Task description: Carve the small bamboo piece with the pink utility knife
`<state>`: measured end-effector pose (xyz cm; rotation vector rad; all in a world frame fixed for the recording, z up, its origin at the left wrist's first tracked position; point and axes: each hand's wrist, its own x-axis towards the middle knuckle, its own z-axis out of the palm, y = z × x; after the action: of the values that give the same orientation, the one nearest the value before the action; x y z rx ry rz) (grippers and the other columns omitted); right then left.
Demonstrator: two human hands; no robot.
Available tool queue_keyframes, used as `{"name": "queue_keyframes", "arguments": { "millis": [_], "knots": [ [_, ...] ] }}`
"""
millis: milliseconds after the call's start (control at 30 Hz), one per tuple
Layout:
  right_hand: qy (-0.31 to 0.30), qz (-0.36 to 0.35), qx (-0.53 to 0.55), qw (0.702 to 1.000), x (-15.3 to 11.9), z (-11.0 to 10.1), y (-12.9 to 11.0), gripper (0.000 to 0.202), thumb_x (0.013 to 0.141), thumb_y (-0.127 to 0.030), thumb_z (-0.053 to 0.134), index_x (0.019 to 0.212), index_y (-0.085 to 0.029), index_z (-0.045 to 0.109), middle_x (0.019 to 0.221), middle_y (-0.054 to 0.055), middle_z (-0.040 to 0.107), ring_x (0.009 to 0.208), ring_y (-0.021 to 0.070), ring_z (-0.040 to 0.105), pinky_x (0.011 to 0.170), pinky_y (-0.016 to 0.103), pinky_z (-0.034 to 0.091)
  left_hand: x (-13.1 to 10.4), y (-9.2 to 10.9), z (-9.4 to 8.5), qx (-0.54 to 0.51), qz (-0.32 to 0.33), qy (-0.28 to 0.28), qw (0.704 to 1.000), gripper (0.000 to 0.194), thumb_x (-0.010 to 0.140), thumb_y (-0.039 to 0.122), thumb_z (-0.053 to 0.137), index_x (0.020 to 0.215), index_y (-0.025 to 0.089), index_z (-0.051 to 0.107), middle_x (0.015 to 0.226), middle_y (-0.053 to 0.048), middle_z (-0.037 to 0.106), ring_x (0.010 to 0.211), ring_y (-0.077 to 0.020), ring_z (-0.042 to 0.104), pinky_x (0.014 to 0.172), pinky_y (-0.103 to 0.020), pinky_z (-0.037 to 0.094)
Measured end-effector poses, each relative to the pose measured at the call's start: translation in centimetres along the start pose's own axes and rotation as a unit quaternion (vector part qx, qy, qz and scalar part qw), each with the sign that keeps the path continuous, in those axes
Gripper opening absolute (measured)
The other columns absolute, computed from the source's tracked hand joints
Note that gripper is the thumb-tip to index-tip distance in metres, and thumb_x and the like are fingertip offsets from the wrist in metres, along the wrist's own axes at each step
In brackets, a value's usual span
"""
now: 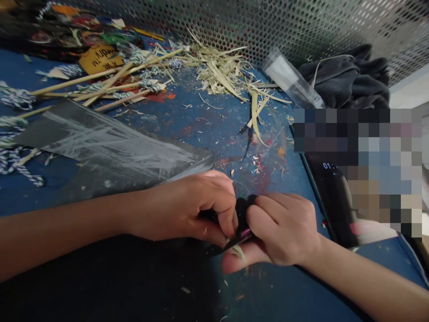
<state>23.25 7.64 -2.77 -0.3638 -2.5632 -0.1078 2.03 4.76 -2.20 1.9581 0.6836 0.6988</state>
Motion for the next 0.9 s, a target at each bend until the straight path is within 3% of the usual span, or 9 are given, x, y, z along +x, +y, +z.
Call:
{"name": "queue_keyframes", "arguments": {
  "millis": [167,333,567,800,900],
  "knots": [
    [-0.017,-0.028,0.028,0.999,-0.43,-0.26,0.32,0.059,0.098,-0.059,0.038,0.054,-0.02,0.045,0.047,-0.003,0.042,0.046,0.0113,0.033,0.047,0.03,0.02,-0.07,0.03,0.01,-0.003,0.019,0.005,1.0,0.017,0.08,0.014,0.076,0.074,0.02,0.062,0.08,0.006,0.072,0.082,-0.0095,0.063,0.099,-0.028,0.038],
    [-0.013,-0.046,0.043,0.998,-0.45,-0.42,0.34,0.052,0.099,-0.048,0.044,0.055,-0.021,0.046,0.047,-0.003,0.04,0.047,0.0125,0.032,0.047,0.03,0.018,-0.06,0.06,0.03,0.0,0.017,0.006,1.0,0.016,0.085,0.024,0.072,0.073,0.021,0.063,0.078,0.005,0.072,0.079,-0.0101,0.062,0.101,-0.031,0.038],
    [0.032,-0.016,-0.004,0.999,0.01,0.05,-0.14,0.063,0.094,-0.068,0.034,0.052,-0.022,0.043,0.045,-0.004,0.034,0.048,0.0126,0.028,0.048,0.031,0.017,0.0,-0.05,0.31,-0.006,0.019,-0.015,1.0,0.019,0.08,0.016,0.076,0.072,0.021,0.06,0.074,0.008,0.069,0.082,-0.0104,0.062,0.101,-0.028,0.037],
    [0.014,-0.039,0.001,0.999,-0.43,-0.12,0.01,0.061,0.094,-0.067,0.037,0.053,-0.022,0.042,0.044,-0.004,0.036,0.046,0.0125,0.03,0.046,0.03,0.017,-0.04,-0.01,0.23,-0.018,0.017,-0.021,0.999,0.016,0.08,0.014,0.076,0.075,0.021,0.062,0.079,0.005,0.072,0.082,-0.0109,0.061,0.093,-0.027,0.043],
    [-0.004,-0.049,0.02,0.999,-0.51,-0.38,0.09,0.057,0.097,-0.059,0.039,0.054,-0.022,0.043,0.046,-0.004,0.038,0.046,0.0126,0.03,0.046,0.03,0.017,0.02,0.11,0.19,-0.025,0.014,-0.019,0.999,0.016,0.078,0.013,0.078,0.074,0.021,0.065,0.08,0.005,0.072,0.083,-0.011,0.062,0.091,-0.027,0.043]
  ]
}}
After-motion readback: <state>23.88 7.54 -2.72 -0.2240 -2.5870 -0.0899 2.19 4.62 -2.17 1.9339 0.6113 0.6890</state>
